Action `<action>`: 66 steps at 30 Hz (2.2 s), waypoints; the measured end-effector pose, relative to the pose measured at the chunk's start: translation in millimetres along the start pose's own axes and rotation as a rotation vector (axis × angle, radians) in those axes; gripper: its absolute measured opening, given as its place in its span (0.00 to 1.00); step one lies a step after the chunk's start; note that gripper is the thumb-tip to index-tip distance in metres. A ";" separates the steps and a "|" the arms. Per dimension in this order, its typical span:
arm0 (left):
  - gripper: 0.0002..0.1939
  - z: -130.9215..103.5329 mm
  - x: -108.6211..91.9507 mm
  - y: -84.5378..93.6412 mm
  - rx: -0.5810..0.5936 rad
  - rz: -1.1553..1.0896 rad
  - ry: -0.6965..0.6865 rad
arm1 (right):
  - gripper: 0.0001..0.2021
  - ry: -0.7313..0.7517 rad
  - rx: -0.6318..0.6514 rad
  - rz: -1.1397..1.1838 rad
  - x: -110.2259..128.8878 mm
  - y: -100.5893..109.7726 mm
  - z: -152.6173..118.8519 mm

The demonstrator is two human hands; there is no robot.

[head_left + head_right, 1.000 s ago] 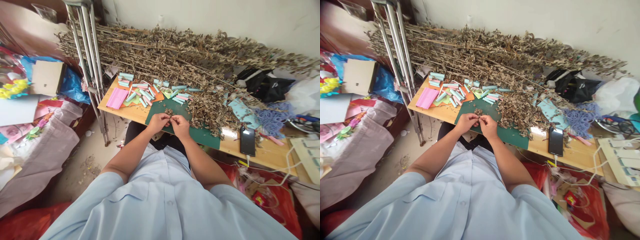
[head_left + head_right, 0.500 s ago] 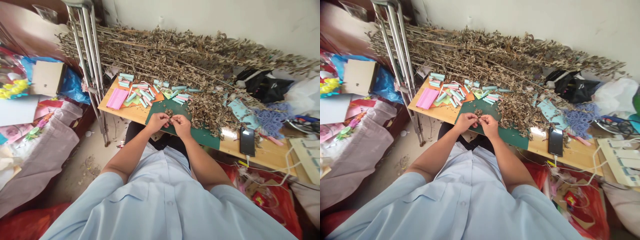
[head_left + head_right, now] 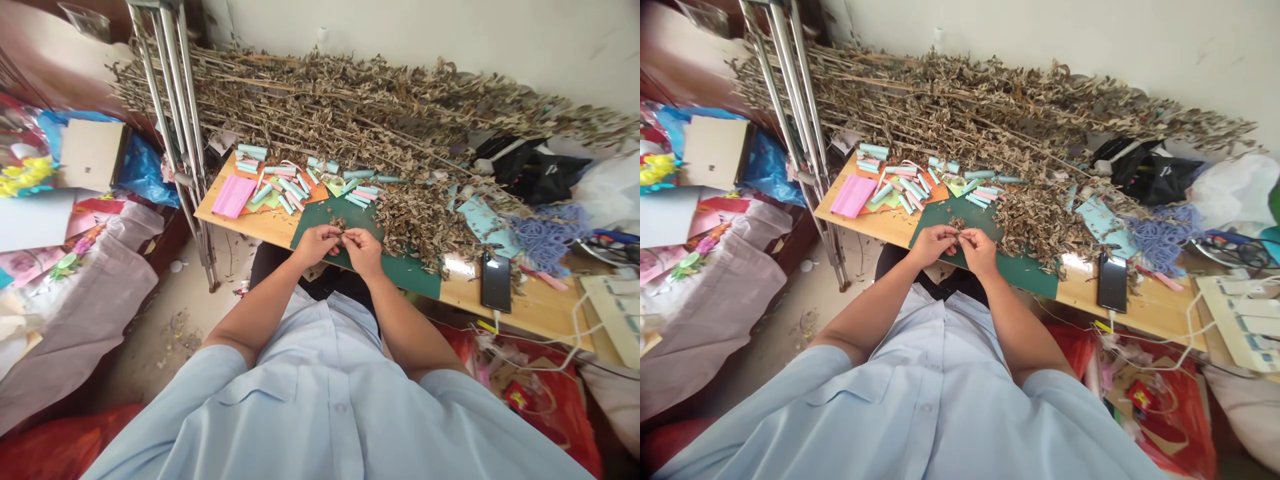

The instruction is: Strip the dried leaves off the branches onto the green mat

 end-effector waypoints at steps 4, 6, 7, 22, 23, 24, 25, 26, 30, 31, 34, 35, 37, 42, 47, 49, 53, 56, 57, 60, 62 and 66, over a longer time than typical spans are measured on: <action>0.08 -0.5 1.7 0.9 -0.015 0.034 0.009 | 0.11 0.027 0.011 -0.025 9.6 -2.7 -2.2; 0.07 -0.3 2.3 2.0 -0.032 0.033 0.008 | 0.10 0.046 0.016 -0.065 14.2 -4.3 -3.2; 0.07 -0.1 2.7 2.0 -0.036 0.031 0.008 | 0.10 0.061 0.020 -0.088 16.3 -5.0 -3.6; 0.04 -3.3 -8.2 -0.9 0.000 0.180 -0.050 | 0.07 0.136 0.064 -0.194 22.2 -9.1 -8.3; 0.04 -3.5 -8.7 -1.5 0.011 0.177 -0.054 | 0.07 0.129 0.074 -0.183 22.2 -9.9 -8.1; 0.04 -3.4 -8.6 -1.8 0.022 0.167 -0.053 | 0.06 0.120 0.084 -0.162 21.8 -10.6 -7.9; 0.04 -3.2 -8.0 -1.8 0.032 0.155 -0.048 | 0.06 0.110 0.091 -0.133 21.1 -11.0 -7.6; 0.04 -2.9 -7.3 -1.8 0.041 0.143 -0.043 | 0.06 0.098 0.094 -0.101 20.1 -11.1 -7.1; 0.03 -1.3 -4.9 -2.0 0.076 0.074 -0.019 | 0.07 0.047 0.088 -0.006 14.5 -9.5 -5.1; 0.03 -1.0 -4.3 -2.3 0.083 0.049 -0.010 | 0.07 0.040 0.083 0.006 13.5 -8.8 -4.7; 0.07 -0.8 -2.7 -1.8 0.080 -0.013 0.015 | 0.07 0.031 0.065 0.033 11.7 -6.4 -3.8; 0.08 -0.9 -2.6 -1.4 0.075 -0.024 0.016 | 0.08 0.030 0.060 0.036 11.0 -5.8 -3.5; 0.09 -1.1 -3.0 -0.8 0.065 -0.031 0.005 | 0.09 0.031 0.045 0.028 9.5 -4.2 -3.1; 0.11 -1.9 -3.3 -0.4 0.051 -0.039 -0.030 | 0.09 0.055 0.021 -0.016 10.0 -1.7 -2.9; 0.13 -1.5 -3.1 -0.1 0.045 -0.060 -0.039 | 0.08 0.067 0.026 -0.091 15.6 -2.6 -3.5; 0.14 -1.2 -3.5 -0.4 0.051 -0.066 -0.043 | 0.08 0.073 0.024 -0.090 16.7 -2.7 -3.5; 0.14 -1.6 -2.7 0.7 0.048 -0.057 -0.047 | 0.08 0.079 0.018 -0.083 15.5 -3.4 -3.4; 0.13 -2.6 -1.6 2.3 0.041 -0.028 -0.051 | 0.07 0.095 0.030 -0.094 17.2 -5.5 -3.7; 0.12 -2.9 -0.9 2.8 0.039 -0.019 -0.046 | 0.07 0.116 0.043 -0.104 19.9 -7.0 -4.0; 0.11 -3.1 1.3 3.9 0.032 -0.006 -0.019 | 0.08 0.202 0.103 -0.141 31.0 -13.0 -5.4; 0.11 -2.9 2.3 5.0 0.022 -0.010 0.003 | 0.09 0.244 0.137 -0.148 35.9 -16.4 -6.3; 0.11 -2.1 2.8 6.9 0.005 -0.027 0.030 | 0.09 0.271 0.140 -0.134 36.0 -17.6 -6.8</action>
Point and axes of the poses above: each hand's wrist, its own z-axis towards the middle knuckle, its own y-axis out of the back of the hand, x = y × z, the point moved 10 cm from there along z, towards the middle knuckle, and after that the axes turned 13 degrees about z, right-handed, at the moved point
